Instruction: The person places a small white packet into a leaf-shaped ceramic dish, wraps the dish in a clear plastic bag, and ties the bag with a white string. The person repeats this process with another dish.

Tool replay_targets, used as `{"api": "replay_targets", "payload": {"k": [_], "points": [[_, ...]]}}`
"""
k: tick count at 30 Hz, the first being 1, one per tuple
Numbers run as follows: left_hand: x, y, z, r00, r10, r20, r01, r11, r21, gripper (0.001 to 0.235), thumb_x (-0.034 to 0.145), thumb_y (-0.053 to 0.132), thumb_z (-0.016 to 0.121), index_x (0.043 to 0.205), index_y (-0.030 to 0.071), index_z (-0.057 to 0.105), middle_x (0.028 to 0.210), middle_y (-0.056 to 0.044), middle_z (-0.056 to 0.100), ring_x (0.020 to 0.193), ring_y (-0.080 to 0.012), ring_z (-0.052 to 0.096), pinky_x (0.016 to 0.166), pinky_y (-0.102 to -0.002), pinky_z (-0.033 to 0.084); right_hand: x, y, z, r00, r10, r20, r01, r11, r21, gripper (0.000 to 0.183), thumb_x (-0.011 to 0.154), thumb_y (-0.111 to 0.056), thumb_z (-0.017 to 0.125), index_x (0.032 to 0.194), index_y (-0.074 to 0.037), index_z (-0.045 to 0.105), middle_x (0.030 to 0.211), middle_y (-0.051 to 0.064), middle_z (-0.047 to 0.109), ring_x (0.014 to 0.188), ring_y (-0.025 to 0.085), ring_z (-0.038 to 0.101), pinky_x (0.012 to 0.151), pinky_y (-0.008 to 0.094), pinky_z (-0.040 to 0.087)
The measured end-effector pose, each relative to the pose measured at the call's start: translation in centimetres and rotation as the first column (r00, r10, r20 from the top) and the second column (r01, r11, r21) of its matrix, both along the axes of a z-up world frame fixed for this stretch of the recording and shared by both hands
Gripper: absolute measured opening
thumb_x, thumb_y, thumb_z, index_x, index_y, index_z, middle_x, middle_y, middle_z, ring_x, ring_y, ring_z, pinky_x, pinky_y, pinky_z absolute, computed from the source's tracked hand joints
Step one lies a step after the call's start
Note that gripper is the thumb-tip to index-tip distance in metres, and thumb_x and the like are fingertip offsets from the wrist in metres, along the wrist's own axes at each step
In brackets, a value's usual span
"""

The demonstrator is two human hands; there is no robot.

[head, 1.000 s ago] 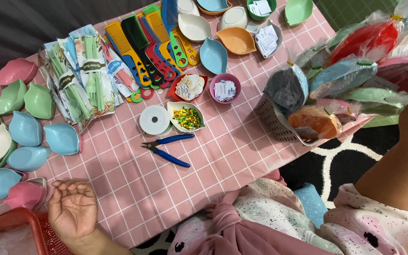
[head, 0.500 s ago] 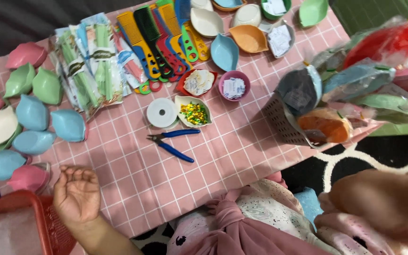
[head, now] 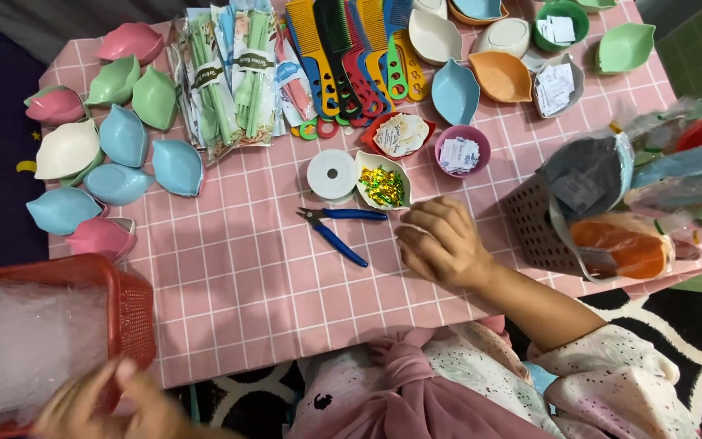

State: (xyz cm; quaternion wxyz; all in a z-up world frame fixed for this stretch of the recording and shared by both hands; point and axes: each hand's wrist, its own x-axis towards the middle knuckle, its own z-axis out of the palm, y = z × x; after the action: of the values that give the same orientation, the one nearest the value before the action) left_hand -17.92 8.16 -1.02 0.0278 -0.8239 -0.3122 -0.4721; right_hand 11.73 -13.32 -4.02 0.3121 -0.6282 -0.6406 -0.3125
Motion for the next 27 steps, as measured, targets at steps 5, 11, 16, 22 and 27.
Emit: {"api": "replay_targets", "payload": {"k": [5, 11, 16, 22, 27], "points": [[-3.6, 1.8, 0.8, 0.962, 0.099, -0.254, -0.097, 0.995, 0.020, 0.038, 0.090, 0.001, 0.081, 0.108, -0.019, 0.053, 0.110, -0.029, 0.047, 0.105, -0.0428, 0.047, 0.097, -0.049, 0.041, 0.2, 0.4, 0.1, 0.987, -0.019, -0.161, 0.016, 1.000, -0.023, 0.008, 0.081, -0.003, 0.060, 0.085, 0.002, 0.055, 0.089, 0.016, 0.057, 0.082, 0.029, 0.055, 0.071, 0.038, 0.042], [-3.5, 2.6, -0.2, 0.943, 0.216, -0.254, -0.202, 0.976, 0.081, 0.020, 0.113, 0.004, 0.073, 0.104, -0.012, 0.064, 0.102, -0.022, 0.059, 0.095, -0.0376, 0.055, 0.091, -0.045, 0.044, 0.3, 0.5, -0.2, 0.958, -0.028, -0.287, 0.000, 0.995, -0.097, 0.008, 0.084, -0.005, 0.056, 0.088, 0.001, 0.054, 0.092, 0.016, 0.054, 0.084, 0.031, 0.053, 0.072, 0.039, 0.042], [-3.4, 3.2, -0.4, 0.963, 0.193, -0.188, -0.172, 0.978, 0.121, 0.024, 0.116, 0.007, 0.068, 0.101, -0.013, 0.064, 0.097, -0.023, 0.057, 0.088, -0.0380, 0.052, 0.082, -0.045, 0.042, 0.4, 0.6, -0.4, 0.937, -0.031, -0.348, -0.013, 0.992, -0.124, 0.007, 0.083, -0.003, 0.054, 0.089, 0.000, 0.055, 0.091, 0.015, 0.054, 0.085, 0.030, 0.052, 0.074, 0.039, 0.040], [-4.2, 2.9, 0.3, 0.957, 0.161, -0.243, -0.133, 0.983, 0.129, 0.009, 0.114, -0.009, 0.076, 0.106, -0.011, 0.074, 0.105, -0.021, 0.064, 0.092, -0.0311, 0.053, 0.089, -0.041, 0.042, 0.4, 0.6, -0.3, 0.913, -0.035, -0.407, -0.014, 0.993, -0.117, 0.007, 0.083, -0.003, 0.056, 0.089, 0.000, 0.054, 0.091, 0.015, 0.054, 0.084, 0.028, 0.052, 0.072, 0.038, 0.038], [-3.7, 1.9, 1.2, 0.941, 0.180, -0.288, -0.142, 0.979, 0.147, 0.023, 0.098, -0.027, 0.060, 0.112, -0.014, 0.073, 0.100, -0.022, 0.054, 0.089, -0.0317, 0.052, 0.087, -0.041, 0.046, 0.4, 0.6, -0.4, 0.911, -0.045, -0.410, -0.017, 0.989, -0.147, 0.008, 0.085, -0.004, 0.055, 0.092, -0.001, 0.056, 0.091, 0.014, 0.054, 0.085, 0.027, 0.052, 0.072, 0.037, 0.039]]}}
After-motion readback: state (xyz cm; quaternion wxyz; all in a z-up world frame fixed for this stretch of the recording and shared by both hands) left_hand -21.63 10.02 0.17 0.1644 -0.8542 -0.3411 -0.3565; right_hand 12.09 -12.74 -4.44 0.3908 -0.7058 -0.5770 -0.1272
